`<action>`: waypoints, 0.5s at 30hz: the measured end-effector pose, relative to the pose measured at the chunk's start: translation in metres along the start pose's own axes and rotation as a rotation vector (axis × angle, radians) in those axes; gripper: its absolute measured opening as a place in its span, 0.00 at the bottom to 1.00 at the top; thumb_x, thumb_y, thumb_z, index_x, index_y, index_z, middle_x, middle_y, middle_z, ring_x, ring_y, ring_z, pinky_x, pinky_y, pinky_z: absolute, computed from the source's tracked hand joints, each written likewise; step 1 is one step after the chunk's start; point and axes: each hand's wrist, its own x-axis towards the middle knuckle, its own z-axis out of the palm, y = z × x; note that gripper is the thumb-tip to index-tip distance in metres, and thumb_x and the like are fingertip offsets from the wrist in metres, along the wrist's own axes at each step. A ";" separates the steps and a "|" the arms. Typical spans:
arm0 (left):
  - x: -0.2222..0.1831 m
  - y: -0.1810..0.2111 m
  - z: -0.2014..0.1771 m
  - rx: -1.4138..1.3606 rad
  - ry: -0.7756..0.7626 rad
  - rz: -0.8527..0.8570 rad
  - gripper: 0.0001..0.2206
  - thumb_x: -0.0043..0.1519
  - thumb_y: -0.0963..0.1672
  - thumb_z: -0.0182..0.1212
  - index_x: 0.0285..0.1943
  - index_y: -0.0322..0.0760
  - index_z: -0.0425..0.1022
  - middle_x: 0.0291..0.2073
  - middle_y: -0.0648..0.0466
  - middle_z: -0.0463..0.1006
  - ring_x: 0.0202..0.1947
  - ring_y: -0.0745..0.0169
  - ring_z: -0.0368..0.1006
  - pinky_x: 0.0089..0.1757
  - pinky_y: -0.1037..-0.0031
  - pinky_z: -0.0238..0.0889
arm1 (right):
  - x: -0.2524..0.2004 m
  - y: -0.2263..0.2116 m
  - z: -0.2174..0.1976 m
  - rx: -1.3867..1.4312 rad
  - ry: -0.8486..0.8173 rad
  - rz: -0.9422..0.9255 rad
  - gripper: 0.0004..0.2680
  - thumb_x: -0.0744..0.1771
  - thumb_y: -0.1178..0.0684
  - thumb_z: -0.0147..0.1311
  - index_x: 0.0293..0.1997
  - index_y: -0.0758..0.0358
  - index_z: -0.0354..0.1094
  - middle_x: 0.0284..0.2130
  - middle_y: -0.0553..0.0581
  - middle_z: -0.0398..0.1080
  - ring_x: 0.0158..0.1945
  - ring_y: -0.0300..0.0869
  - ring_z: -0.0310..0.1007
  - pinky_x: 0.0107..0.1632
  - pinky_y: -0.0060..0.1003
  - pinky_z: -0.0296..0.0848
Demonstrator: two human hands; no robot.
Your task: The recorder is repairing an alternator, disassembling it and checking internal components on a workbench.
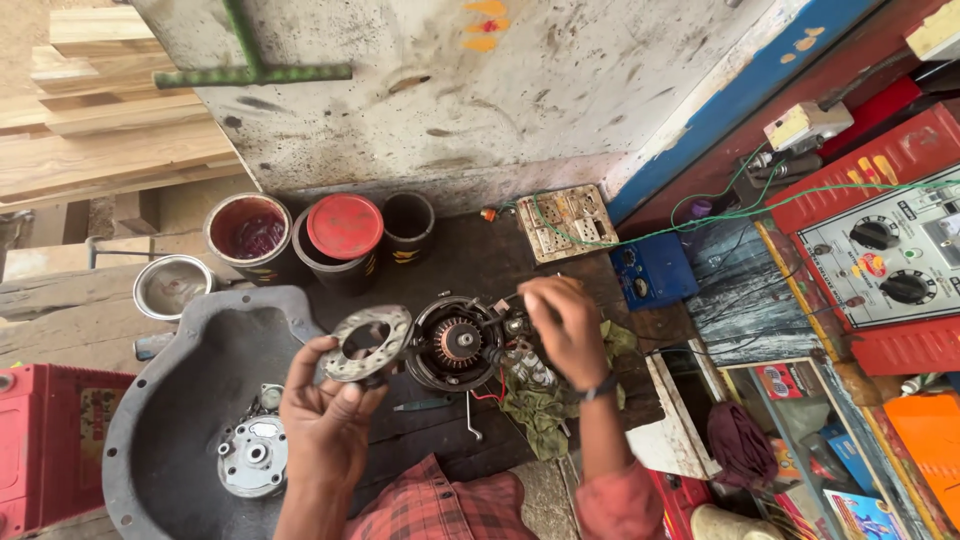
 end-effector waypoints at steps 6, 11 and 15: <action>0.005 -0.009 0.019 0.050 -0.013 -0.059 0.28 0.52 0.33 0.67 0.62 0.33 0.65 0.47 0.41 0.81 0.45 0.52 0.81 0.46 0.60 0.77 | 0.022 -0.001 0.002 0.209 -0.505 0.504 0.10 0.70 0.49 0.55 0.50 0.63 0.77 0.37 0.62 0.77 0.38 0.48 0.68 0.45 0.45 0.66; 0.005 -0.035 0.032 0.357 -0.081 0.060 0.25 0.53 0.31 0.67 0.60 0.30 0.65 0.49 0.38 0.82 0.48 0.54 0.81 0.49 0.70 0.74 | 0.015 -0.008 0.004 0.277 -0.339 0.219 0.09 0.66 0.50 0.59 0.43 0.66 0.76 0.39 0.54 0.79 0.46 0.37 0.76 0.51 0.36 0.72; 0.000 -0.054 0.049 0.593 -0.109 0.144 0.22 0.55 0.31 0.68 0.57 0.29 0.67 0.50 0.40 0.83 0.47 0.56 0.82 0.48 0.72 0.76 | -0.003 -0.002 0.014 0.168 -0.082 0.018 0.09 0.67 0.49 0.59 0.45 0.64 0.76 0.45 0.57 0.78 0.52 0.43 0.76 0.57 0.39 0.71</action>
